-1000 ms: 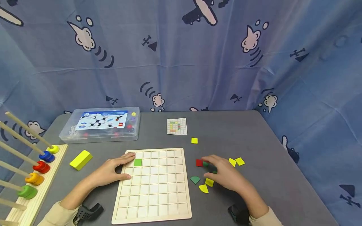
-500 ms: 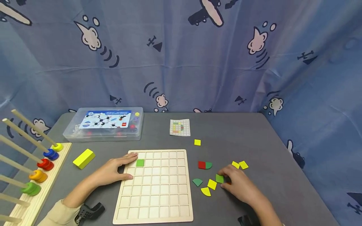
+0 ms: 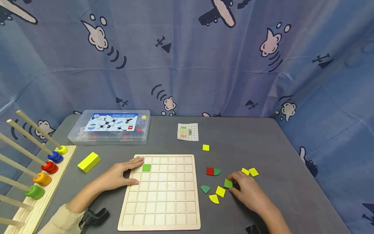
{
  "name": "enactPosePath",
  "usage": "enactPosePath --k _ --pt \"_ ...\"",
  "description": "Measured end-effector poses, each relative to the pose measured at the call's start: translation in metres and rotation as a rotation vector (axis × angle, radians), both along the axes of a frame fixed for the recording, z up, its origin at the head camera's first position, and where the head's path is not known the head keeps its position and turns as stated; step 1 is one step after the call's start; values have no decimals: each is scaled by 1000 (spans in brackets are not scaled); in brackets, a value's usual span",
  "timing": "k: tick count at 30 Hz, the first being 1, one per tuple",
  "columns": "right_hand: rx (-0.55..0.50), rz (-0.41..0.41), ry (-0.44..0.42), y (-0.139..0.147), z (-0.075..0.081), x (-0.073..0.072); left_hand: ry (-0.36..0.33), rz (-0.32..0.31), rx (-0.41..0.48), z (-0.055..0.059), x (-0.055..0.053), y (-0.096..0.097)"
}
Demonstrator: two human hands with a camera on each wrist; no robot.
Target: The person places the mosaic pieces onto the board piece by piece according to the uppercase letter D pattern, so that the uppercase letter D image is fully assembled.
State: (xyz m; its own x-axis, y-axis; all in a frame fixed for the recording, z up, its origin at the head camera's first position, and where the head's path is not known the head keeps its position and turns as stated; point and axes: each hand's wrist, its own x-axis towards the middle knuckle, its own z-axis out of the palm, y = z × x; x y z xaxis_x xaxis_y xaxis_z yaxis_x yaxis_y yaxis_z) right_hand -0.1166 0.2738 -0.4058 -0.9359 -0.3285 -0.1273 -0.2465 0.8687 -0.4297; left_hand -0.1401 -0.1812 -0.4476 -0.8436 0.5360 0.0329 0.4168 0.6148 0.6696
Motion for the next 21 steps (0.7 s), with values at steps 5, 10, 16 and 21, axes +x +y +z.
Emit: enactPosePath --k 5,10,16,21 --pt "-23 5 59 -11 8 -2 -4 1 -2 3 0 0" --pt "-66 66 146 -32 17 -7 -5 -3 -2 3 0 -1" --pt "-158 195 195 -67 23 -19 -22 -11 11 0 -1 -1" --pt "-172 326 186 -104 26 -31 -28 -11 20 1 -1 -1"
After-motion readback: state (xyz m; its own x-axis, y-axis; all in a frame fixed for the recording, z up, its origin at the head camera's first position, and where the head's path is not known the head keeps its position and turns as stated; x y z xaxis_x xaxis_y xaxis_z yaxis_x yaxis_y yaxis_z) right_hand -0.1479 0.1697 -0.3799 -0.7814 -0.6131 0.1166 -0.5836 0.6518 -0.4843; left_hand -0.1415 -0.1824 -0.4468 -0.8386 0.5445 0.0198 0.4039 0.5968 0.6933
